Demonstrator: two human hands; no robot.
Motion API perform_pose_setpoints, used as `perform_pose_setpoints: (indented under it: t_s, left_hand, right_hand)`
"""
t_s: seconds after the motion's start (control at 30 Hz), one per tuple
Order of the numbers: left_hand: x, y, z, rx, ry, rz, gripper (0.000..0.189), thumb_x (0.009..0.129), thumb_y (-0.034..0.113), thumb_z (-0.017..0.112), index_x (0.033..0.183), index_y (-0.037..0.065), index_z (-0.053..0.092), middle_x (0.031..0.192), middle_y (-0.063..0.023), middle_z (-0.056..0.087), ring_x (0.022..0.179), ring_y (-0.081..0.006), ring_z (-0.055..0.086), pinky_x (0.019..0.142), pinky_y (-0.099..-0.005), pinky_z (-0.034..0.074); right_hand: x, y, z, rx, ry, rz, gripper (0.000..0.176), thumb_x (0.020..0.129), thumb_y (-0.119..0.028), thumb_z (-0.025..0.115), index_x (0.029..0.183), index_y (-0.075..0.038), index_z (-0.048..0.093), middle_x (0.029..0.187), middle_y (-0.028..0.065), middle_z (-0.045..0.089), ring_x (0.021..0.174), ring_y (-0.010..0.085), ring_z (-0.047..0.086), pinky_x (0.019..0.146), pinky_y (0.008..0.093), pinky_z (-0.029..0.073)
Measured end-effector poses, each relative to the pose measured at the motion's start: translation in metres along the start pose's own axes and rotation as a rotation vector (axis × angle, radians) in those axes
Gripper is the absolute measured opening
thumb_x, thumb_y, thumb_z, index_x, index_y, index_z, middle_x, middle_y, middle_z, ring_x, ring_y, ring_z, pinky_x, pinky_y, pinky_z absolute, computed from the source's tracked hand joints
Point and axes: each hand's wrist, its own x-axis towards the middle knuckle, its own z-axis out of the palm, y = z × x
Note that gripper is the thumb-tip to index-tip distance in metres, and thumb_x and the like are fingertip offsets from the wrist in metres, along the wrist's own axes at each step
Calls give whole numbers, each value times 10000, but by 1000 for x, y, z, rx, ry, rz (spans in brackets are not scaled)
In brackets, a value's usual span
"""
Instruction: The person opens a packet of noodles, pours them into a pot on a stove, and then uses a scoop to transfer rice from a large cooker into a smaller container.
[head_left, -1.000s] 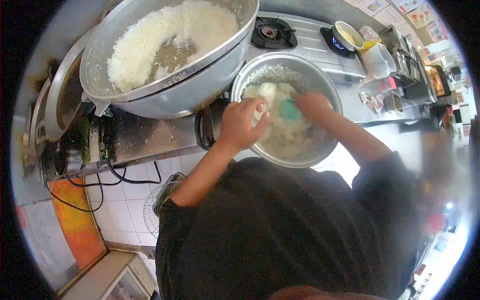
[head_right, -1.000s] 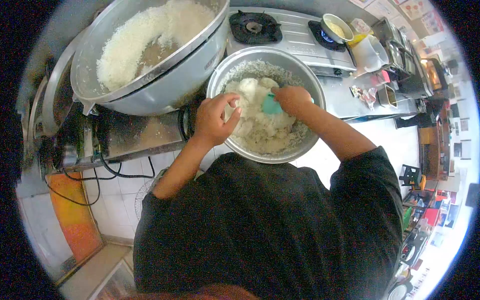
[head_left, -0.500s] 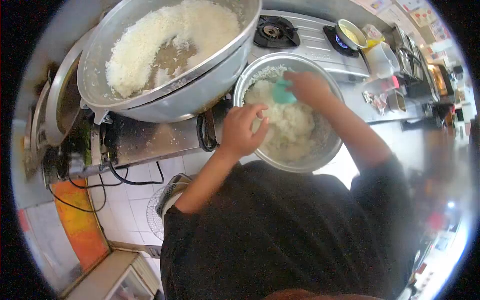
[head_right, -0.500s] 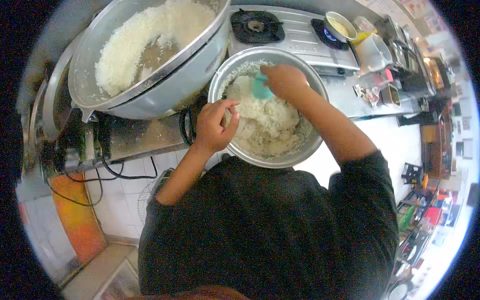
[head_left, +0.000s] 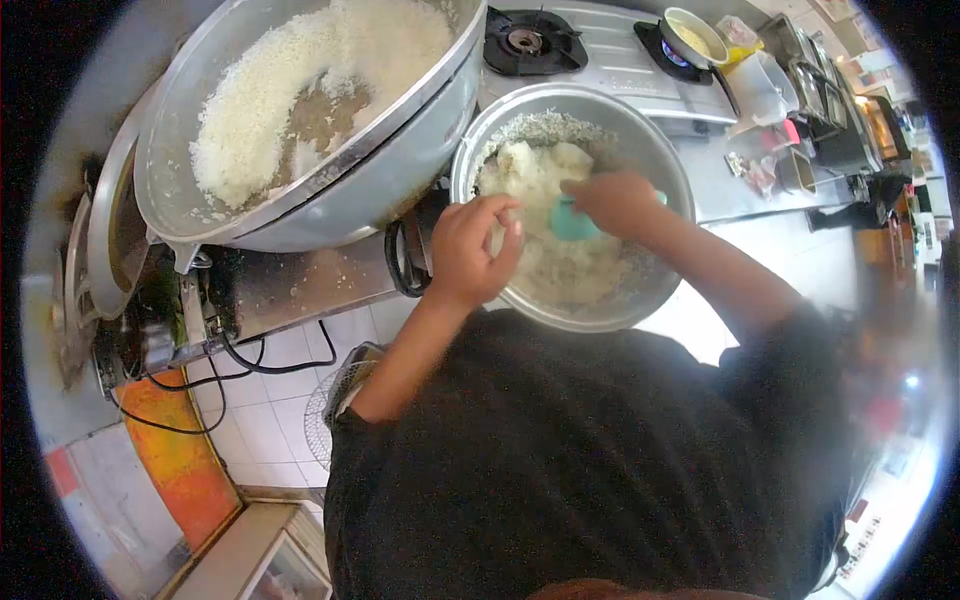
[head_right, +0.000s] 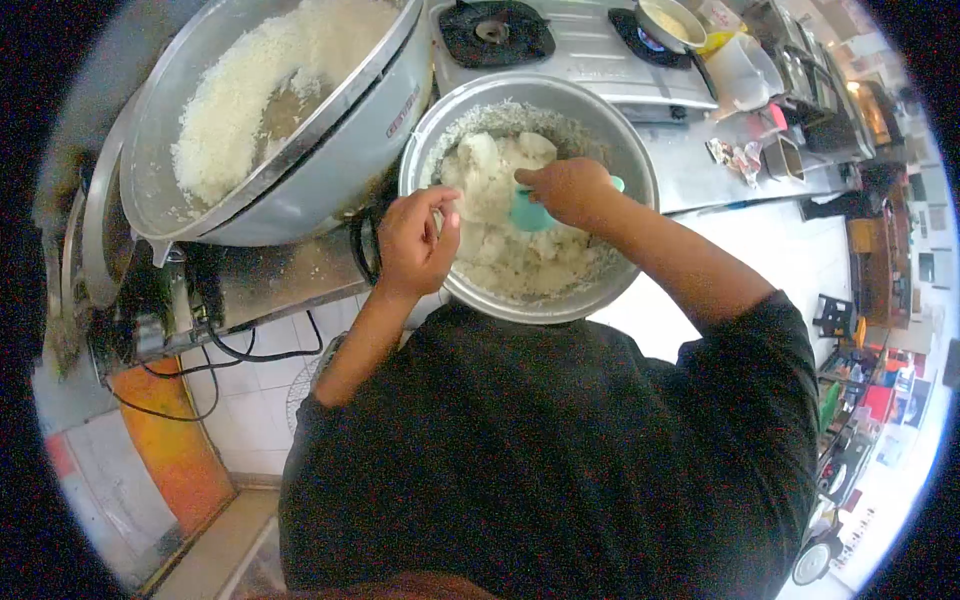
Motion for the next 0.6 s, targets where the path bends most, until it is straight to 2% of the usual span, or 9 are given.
perform_pose_setpoints:
  t_s: [0.13, 0.23, 0.33, 0.37, 0.47, 0.6]
  left_hand:
    - [-3, 1, 0, -33, -51, -49, 252, 833, 127, 677, 1078, 74, 658, 785, -28, 659, 530, -178, 524, 635, -350, 435]
    - [-1, 1, 0, 8, -4, 39, 254, 828, 124, 678, 1075, 73, 650, 783, -23, 657, 499, -189, 508, 633, -364, 438]
    - [-3, -3, 0, 8, -37, -2, 254, 826, 129, 679, 1071, 74, 645, 779, -20, 657, 485, -195, 503, 630, -369, 439]
    - [-3, -2, 1, 7, -9, 12, 252, 825, 138, 679, 1068, 78, 646, 774, -20, 655, 479, -196, 501, 625, -366, 437]
    - [0, 1, 0, -20, -24, -24, 243, 824, 174, 681, 1049, 88, 649, 785, -50, 638, 559, -250, 550, 632, -400, 435]
    - [0, 4, -4, -9, -81, -31, 242, 831, 175, 674, 1056, 87, 645, 790, -57, 633, 605, -264, 580, 648, -402, 438]
  right_hand:
    - [-4, -4, 10, -29, -84, -43, 420, 954, -363, 617, 1351, -250, 534, 1024, 150, 722, 927, 354, 716, 758, 491, 564]
    - [2, -3, -8, -96, -50, -122, 415, 950, -356, 624, 1337, -234, 539, 993, 154, 724, 911, 355, 718, 748, 496, 563]
    - [9, -19, -38, 63, 183, -98, 416, 946, -360, 622, 1328, -217, 539, 992, 157, 726, 915, 361, 716, 753, 503, 560]
    - [24, -26, -31, 54, 190, -96, 408, 947, -359, 619, 1319, -211, 541, 992, 158, 726, 917, 365, 715, 754, 505, 558]
    - [47, -34, 0, 67, 164, -67, 390, 950, -356, 611, 1300, -198, 543, 993, 167, 726, 917, 377, 712, 755, 509, 555]
    - [28, -16, -16, 124, 112, -92, 403, 955, -345, 604, 1328, -213, 530, 1001, 193, 719, 909, 385, 712, 751, 508, 556]
